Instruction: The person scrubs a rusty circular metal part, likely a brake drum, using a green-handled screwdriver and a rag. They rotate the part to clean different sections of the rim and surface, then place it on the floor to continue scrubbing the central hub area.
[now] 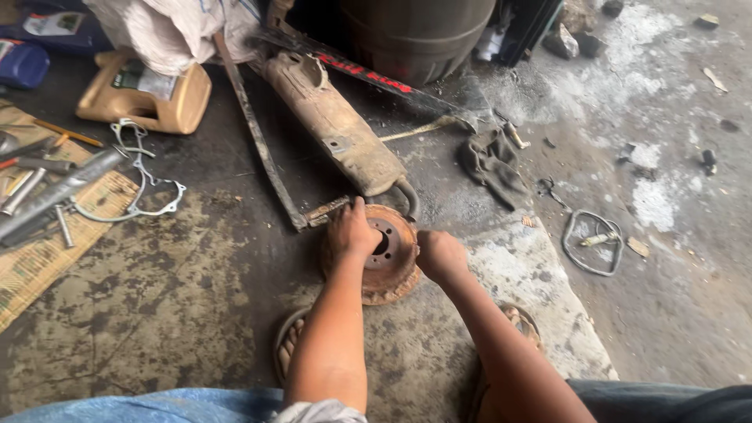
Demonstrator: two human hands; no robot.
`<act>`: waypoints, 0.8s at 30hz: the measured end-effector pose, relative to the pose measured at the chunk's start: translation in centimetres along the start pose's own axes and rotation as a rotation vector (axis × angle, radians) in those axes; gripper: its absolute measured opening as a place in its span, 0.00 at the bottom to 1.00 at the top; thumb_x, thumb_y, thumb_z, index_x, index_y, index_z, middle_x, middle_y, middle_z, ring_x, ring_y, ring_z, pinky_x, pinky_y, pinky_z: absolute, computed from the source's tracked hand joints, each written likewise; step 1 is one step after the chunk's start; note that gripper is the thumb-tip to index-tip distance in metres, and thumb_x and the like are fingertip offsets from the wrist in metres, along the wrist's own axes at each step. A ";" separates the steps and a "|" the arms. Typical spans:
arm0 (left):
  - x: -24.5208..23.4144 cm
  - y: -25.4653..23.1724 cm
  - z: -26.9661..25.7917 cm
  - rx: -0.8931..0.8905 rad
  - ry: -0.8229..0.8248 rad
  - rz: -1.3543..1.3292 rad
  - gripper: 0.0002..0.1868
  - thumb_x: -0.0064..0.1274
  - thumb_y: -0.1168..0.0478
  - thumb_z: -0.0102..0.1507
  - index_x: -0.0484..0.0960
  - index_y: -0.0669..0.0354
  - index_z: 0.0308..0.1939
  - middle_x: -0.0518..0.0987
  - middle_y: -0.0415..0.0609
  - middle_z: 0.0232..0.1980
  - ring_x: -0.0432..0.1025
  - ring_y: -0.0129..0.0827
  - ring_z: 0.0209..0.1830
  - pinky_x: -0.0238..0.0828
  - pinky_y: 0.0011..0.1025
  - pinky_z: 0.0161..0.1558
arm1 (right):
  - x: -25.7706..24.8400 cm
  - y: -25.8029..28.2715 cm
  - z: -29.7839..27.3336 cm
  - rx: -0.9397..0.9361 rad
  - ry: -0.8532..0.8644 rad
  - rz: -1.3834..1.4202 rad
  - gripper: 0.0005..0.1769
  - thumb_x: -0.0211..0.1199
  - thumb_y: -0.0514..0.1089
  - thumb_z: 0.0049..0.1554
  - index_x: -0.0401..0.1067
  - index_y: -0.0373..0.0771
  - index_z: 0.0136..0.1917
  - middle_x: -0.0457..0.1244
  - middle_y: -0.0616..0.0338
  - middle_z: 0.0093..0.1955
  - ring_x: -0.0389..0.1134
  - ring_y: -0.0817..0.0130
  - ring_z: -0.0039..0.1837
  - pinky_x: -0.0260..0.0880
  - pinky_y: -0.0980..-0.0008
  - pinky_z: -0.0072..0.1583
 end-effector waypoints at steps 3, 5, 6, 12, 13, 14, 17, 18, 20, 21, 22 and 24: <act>0.4 -0.5 -0.1 0.030 -0.038 -0.001 0.40 0.62 0.55 0.48 0.68 0.54 0.65 0.75 0.60 0.64 0.68 0.53 0.63 0.62 0.49 0.64 | -0.4 -0.7 -0.9 0.022 -0.083 0.019 0.05 0.61 0.42 0.53 0.75 0.42 0.43 0.70 0.46 0.42 0.71 0.42 0.48 0.71 0.46 0.48; 1.6 -0.5 -0.7 0.014 0.037 0.011 0.34 0.58 0.57 0.53 0.71 0.53 0.64 0.76 0.58 0.62 0.69 0.52 0.66 0.66 0.46 0.65 | -0.1 -1.2 -2.1 0.020 -0.099 -0.007 0.05 0.61 0.42 0.53 0.76 0.42 0.43 0.70 0.45 0.41 0.71 0.42 0.47 0.71 0.46 0.48; 1.8 -0.6 -0.9 0.006 0.054 -0.004 0.35 0.57 0.57 0.53 0.70 0.53 0.65 0.76 0.58 0.62 0.69 0.52 0.65 0.66 0.46 0.64 | 0.0 -1.2 -2.5 0.016 -0.087 -0.035 0.06 0.61 0.42 0.53 0.76 0.43 0.44 0.69 0.44 0.41 0.71 0.42 0.47 0.71 0.47 0.48; 0.2 -0.2 -0.3 -0.025 0.056 -0.019 0.38 0.60 0.58 0.49 0.69 0.54 0.65 0.75 0.59 0.62 0.68 0.51 0.65 0.64 0.46 0.64 | 0.1 0.4 -2.0 0.017 -0.115 -0.062 0.07 0.61 0.43 0.55 0.75 0.43 0.47 0.70 0.46 0.41 0.72 0.45 0.46 0.72 0.49 0.48; 0.7 -0.4 -0.6 -0.031 0.068 -0.026 0.37 0.58 0.59 0.51 0.69 0.54 0.65 0.75 0.58 0.63 0.68 0.51 0.66 0.66 0.45 0.65 | 0.1 0.3 -2.5 0.004 -0.140 -0.090 0.06 0.59 0.40 0.56 0.75 0.43 0.47 0.70 0.48 0.42 0.73 0.46 0.46 0.73 0.50 0.49; 1.2 -0.5 -0.9 -0.036 0.080 -0.033 0.36 0.56 0.60 0.52 0.70 0.53 0.66 0.76 0.58 0.64 0.69 0.51 0.66 0.67 0.45 0.65 | 0.1 -0.2 -3.0 0.023 -0.159 -0.053 0.09 0.59 0.41 0.55 0.75 0.44 0.50 0.70 0.47 0.42 0.72 0.45 0.46 0.72 0.49 0.48; 0.3 -0.1 -0.8 -0.014 0.023 -0.069 0.35 0.59 0.58 0.51 0.70 0.53 0.64 0.74 0.57 0.63 0.65 0.51 0.68 0.62 0.48 0.67 | 0.9 0.2 -3.4 0.067 -0.172 0.018 0.15 0.61 0.43 0.52 0.76 0.46 0.54 0.69 0.46 0.43 0.72 0.44 0.44 0.71 0.48 0.45; -0.1 0.3 -0.4 -0.025 0.022 -0.060 0.37 0.58 0.58 0.50 0.69 0.53 0.65 0.73 0.58 0.64 0.66 0.51 0.68 0.62 0.47 0.66 | 1.4 0.4 -3.0 0.084 -0.146 -0.001 0.15 0.61 0.44 0.52 0.75 0.45 0.54 0.69 0.47 0.44 0.72 0.45 0.44 0.72 0.49 0.44; 0.4 -0.1 0.2 -0.031 0.039 -0.060 0.41 0.58 0.60 0.48 0.67 0.53 0.67 0.72 0.59 0.66 0.66 0.52 0.66 0.63 0.46 0.64 | 1.4 -0.1 -2.6 0.070 -0.165 -0.022 0.12 0.61 0.45 0.54 0.75 0.44 0.52 0.69 0.50 0.47 0.72 0.47 0.45 0.72 0.50 0.44; 0.7 -0.2 0.1 -0.022 0.039 -0.058 0.40 0.58 0.60 0.49 0.68 0.53 0.67 0.72 0.59 0.65 0.66 0.52 0.66 0.63 0.46 0.65 | 1.5 0.1 -2.8 0.030 -0.198 -0.013 0.08 0.60 0.45 0.57 0.74 0.43 0.50 0.69 0.52 0.47 0.72 0.47 0.46 0.72 0.51 0.45; 1.0 -0.2 0.0 -0.014 0.038 -0.056 0.40 0.57 0.60 0.49 0.68 0.53 0.67 0.73 0.58 0.65 0.66 0.52 0.66 0.62 0.46 0.66 | 1.5 0.2 -3.1 -0.011 -0.233 -0.004 0.07 0.59 0.46 0.60 0.74 0.43 0.47 0.70 0.54 0.48 0.72 0.48 0.47 0.72 0.51 0.46; 1.9 -0.6 -0.9 -0.015 0.049 -0.070 0.39 0.57 0.59 0.50 0.69 0.53 0.67 0.74 0.59 0.64 0.67 0.53 0.66 0.62 0.46 0.67 | 1.7 -1.3 -4.0 0.044 -0.230 -0.043 0.08 0.60 0.48 0.58 0.75 0.45 0.49 0.69 0.54 0.46 0.72 0.48 0.47 0.72 0.51 0.47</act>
Point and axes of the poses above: each hand's wrist, its own z-axis towards the middle knuckle, its own x-axis out of the palm, y = z × x, the point moved 10 cm from there along z, towards the middle knuckle
